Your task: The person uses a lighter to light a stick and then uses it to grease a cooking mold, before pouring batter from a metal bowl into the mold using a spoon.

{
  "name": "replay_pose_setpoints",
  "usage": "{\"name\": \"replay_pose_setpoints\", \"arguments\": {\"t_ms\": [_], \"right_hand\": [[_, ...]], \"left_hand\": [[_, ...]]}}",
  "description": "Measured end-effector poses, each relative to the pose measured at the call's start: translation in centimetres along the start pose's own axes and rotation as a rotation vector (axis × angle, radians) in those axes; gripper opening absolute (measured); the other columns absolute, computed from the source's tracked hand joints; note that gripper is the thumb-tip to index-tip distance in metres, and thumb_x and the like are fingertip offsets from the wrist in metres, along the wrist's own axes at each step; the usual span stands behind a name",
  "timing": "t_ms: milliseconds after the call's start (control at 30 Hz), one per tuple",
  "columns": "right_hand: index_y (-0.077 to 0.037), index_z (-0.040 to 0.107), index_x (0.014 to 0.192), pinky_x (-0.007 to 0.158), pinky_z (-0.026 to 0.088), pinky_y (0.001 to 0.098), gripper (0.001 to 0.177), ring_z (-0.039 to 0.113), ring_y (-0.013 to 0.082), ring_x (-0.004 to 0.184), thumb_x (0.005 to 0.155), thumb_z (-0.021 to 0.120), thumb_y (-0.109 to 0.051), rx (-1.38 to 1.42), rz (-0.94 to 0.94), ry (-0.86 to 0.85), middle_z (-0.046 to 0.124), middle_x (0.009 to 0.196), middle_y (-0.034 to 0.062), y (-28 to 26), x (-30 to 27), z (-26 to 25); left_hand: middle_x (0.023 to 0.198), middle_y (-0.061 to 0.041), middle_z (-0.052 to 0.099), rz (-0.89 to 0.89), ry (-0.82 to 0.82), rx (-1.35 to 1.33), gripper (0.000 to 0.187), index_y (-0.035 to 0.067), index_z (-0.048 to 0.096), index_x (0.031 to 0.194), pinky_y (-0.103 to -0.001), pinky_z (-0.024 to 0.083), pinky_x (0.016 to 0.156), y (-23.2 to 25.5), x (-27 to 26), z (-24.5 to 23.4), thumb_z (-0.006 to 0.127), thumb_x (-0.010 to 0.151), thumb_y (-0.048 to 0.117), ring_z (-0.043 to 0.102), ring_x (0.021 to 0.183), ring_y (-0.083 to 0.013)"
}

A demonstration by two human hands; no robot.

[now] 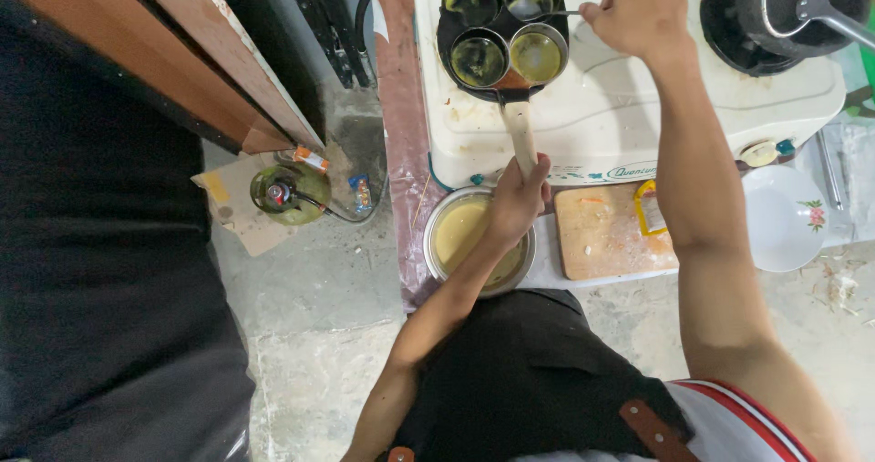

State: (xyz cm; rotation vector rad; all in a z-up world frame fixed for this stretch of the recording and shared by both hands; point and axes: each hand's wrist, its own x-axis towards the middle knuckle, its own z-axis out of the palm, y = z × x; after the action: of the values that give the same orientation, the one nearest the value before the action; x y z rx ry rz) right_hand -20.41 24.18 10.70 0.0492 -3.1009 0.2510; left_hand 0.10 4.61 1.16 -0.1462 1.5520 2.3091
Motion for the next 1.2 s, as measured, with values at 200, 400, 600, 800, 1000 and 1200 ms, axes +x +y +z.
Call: {"name": "replay_pose_setpoints", "arguments": {"t_ms": [200,400,600,800,1000,1200], "right_hand": [[-0.006,0.080,0.092,0.075,0.054,0.0527,0.039,0.070,0.0420,0.082,0.099,0.075,-0.044,-0.080,-0.053,0.137,0.074,0.087,0.0201,1.7,0.5,-0.1],[-0.007,0.080,0.088,0.072,0.054,0.0522,0.040,0.069,0.0405,0.078,0.099,0.078,-0.046,-0.070,-0.064,0.093,0.073,0.082,0.0188,2.1,0.3,-0.3],[-0.009,0.078,0.087,0.063,0.054,0.0472,0.032,0.069,0.0353,0.070,0.097,0.078,-0.039,-0.067,-0.147,0.280,0.072,0.077,0.0123,2.5,0.7,1.3],[-0.008,0.075,0.087,0.060,0.051,0.0426,0.026,0.066,0.0278,0.065,0.103,0.077,-0.029,-0.016,-0.300,0.370,0.071,0.078,0.0066,3.1,0.7,1.0],[-0.009,0.074,0.097,0.059,0.051,0.0388,0.014,0.067,0.0259,0.070,0.102,0.076,-0.021,0.042,-0.380,0.499,0.070,0.083,0.0034,2.8,-1.1,-0.3],[-0.009,0.073,0.096,0.060,0.051,0.0389,0.010,0.067,0.0258,0.072,0.101,0.076,-0.018,0.032,-0.369,0.521,0.069,0.084,0.0020,3.0,-2.1,-1.1]], "left_hand": [[0.067,-0.001,0.055,0.062,-0.014,0.023,0.031,0.002,0.056,0.114,-0.025,0.041,0.049,-0.9,0.8,0.2,0.054,0.106,0.032,0.051,0.057,-0.0069],[0.069,0.000,0.055,0.083,-0.033,0.045,0.034,0.002,0.055,0.115,-0.025,0.044,0.052,-1.4,1.3,0.0,0.052,0.109,0.034,0.054,0.060,-0.0070],[0.069,0.000,0.054,0.136,0.017,0.085,0.035,0.001,0.057,0.113,-0.025,0.043,0.050,-0.7,1.9,-0.1,0.054,0.105,0.035,0.054,0.058,-0.0075],[0.066,0.000,0.057,0.047,-0.007,0.224,0.040,0.002,0.056,0.111,-0.026,0.045,0.049,-0.6,1.9,-0.7,0.053,0.105,0.041,0.054,0.055,-0.0075],[0.065,-0.002,0.057,0.083,0.024,0.240,0.040,0.001,0.053,0.109,-0.029,0.046,0.047,-3.0,2.4,-1.4,0.055,0.104,0.040,0.056,0.053,-0.0100],[0.065,-0.007,0.065,-0.024,0.030,0.385,0.039,0.000,0.052,0.107,-0.033,0.050,0.048,-3.6,3.3,-2.1,0.055,0.102,0.039,0.061,0.050,-0.0161]]}}
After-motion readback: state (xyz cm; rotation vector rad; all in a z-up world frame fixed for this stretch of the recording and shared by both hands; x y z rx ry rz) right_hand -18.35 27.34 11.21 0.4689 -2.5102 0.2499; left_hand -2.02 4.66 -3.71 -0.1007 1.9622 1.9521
